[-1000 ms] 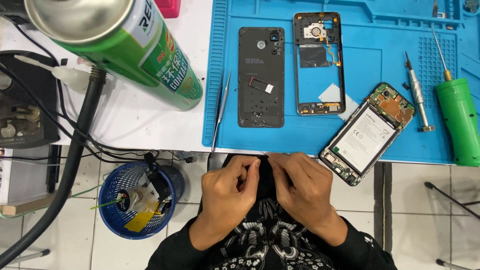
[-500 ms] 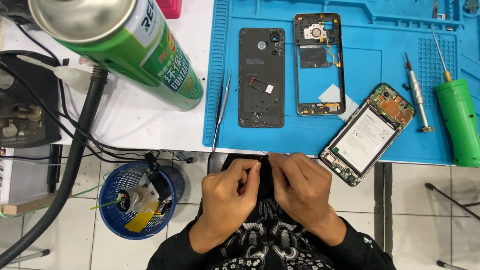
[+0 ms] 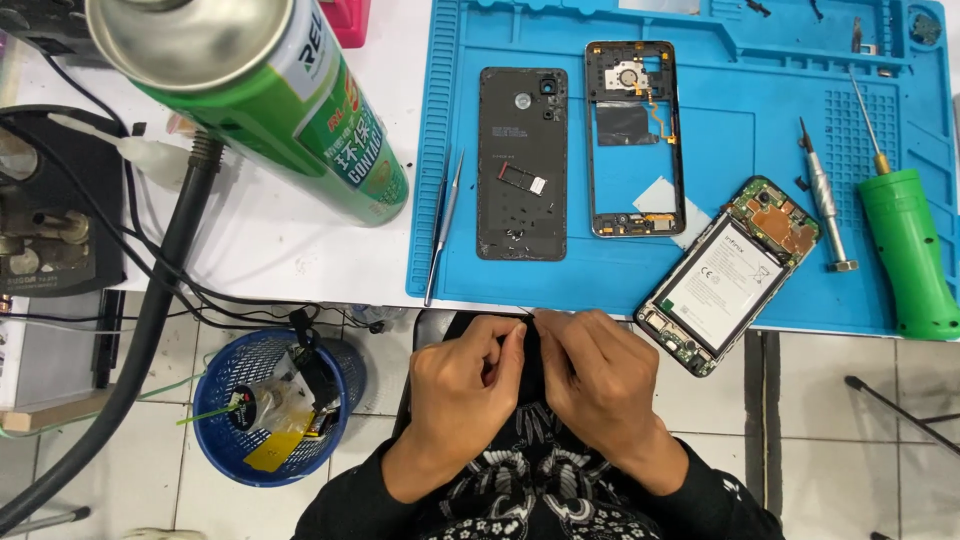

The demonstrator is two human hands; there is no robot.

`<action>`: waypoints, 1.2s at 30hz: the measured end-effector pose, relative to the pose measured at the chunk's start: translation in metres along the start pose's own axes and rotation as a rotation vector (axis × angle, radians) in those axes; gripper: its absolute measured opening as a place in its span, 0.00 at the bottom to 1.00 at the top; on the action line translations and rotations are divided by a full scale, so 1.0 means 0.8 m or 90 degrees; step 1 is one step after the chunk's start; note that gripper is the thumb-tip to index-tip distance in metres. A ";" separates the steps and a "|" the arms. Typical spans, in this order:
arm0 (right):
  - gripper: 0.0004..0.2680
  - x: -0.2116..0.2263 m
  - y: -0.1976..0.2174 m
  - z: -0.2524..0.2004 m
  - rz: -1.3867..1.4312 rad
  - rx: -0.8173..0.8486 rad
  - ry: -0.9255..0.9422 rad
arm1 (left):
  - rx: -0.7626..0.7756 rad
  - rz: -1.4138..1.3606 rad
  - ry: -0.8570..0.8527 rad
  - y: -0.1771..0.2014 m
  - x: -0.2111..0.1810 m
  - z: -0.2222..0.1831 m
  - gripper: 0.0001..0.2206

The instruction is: Cleaning, inspecting, and soldering components on a mobile phone motherboard at a repair station.

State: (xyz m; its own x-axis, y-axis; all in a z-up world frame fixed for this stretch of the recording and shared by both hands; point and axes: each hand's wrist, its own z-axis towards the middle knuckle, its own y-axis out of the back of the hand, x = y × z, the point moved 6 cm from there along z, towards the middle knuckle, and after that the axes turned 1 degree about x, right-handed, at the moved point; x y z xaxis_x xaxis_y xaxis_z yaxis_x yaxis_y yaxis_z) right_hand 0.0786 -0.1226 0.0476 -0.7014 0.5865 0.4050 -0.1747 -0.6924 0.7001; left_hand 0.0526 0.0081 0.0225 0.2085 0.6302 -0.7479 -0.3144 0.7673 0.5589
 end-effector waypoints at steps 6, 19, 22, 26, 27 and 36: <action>0.02 -0.005 0.000 -0.003 0.028 -0.006 -0.021 | 0.003 -0.010 0.017 0.012 -0.001 0.000 0.02; 0.02 -0.003 -0.001 -0.003 0.007 -0.001 -0.003 | 0.009 -0.008 0.014 0.006 -0.003 0.002 0.05; 0.02 -0.004 0.000 -0.003 0.010 -0.006 -0.007 | -0.003 0.007 0.000 0.010 -0.005 0.001 0.03; 0.02 -0.004 0.002 -0.002 0.055 -0.006 -0.027 | -0.004 0.003 0.001 0.006 -0.002 0.003 0.04; 0.03 -0.004 0.002 -0.001 0.053 -0.004 -0.025 | -0.003 0.008 -0.002 0.003 0.000 0.003 0.04; 0.03 -0.004 -0.002 -0.004 0.008 0.000 -0.013 | 0.002 0.007 0.000 0.004 -0.003 0.000 0.05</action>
State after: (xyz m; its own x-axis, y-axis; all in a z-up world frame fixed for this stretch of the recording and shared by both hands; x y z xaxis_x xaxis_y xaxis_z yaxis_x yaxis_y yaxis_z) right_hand 0.0784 -0.1248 0.0433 -0.6891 0.5862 0.4262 -0.1660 -0.7001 0.6945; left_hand 0.0510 0.0093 0.0261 0.2056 0.6387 -0.7415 -0.3138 0.7607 0.5682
